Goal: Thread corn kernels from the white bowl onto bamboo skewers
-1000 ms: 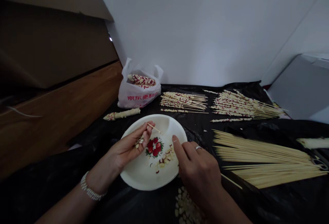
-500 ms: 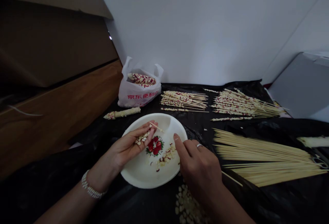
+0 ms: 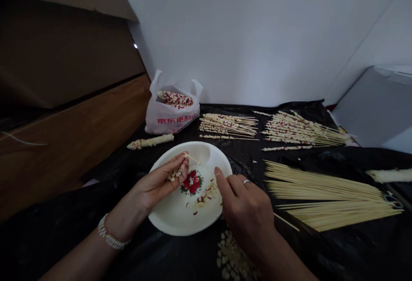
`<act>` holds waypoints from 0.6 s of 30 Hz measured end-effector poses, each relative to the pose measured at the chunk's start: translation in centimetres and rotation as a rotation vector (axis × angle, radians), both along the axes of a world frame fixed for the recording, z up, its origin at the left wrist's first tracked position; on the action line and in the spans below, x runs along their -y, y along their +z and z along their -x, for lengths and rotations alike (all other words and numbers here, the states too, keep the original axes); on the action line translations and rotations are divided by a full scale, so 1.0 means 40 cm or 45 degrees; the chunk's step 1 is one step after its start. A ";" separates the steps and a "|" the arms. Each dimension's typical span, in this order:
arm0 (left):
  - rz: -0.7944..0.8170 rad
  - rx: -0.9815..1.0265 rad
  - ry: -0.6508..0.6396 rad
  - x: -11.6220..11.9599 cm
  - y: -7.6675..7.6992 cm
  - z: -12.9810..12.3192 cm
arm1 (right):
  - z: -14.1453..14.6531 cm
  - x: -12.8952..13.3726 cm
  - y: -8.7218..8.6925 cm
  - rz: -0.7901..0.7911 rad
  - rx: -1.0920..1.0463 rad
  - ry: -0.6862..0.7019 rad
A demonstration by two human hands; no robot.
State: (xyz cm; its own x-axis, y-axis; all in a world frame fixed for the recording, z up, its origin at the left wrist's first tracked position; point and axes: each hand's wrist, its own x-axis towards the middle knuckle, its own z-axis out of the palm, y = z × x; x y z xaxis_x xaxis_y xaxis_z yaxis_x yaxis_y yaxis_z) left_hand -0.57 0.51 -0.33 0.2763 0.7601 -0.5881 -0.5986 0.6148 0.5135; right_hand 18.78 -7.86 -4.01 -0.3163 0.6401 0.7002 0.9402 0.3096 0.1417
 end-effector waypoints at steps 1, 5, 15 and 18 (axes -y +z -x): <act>0.001 -0.003 -0.003 0.001 0.004 -0.001 | 0.000 0.000 0.000 -0.001 0.000 -0.001; -0.011 -0.016 0.068 0.008 0.021 -0.008 | 0.001 0.002 0.004 0.038 -0.004 -0.007; -0.154 0.041 0.046 0.004 -0.010 0.002 | -0.006 0.006 0.000 0.038 0.035 0.005; -0.131 0.059 0.070 0.004 -0.006 0.000 | -0.006 0.008 -0.001 0.058 0.040 -0.016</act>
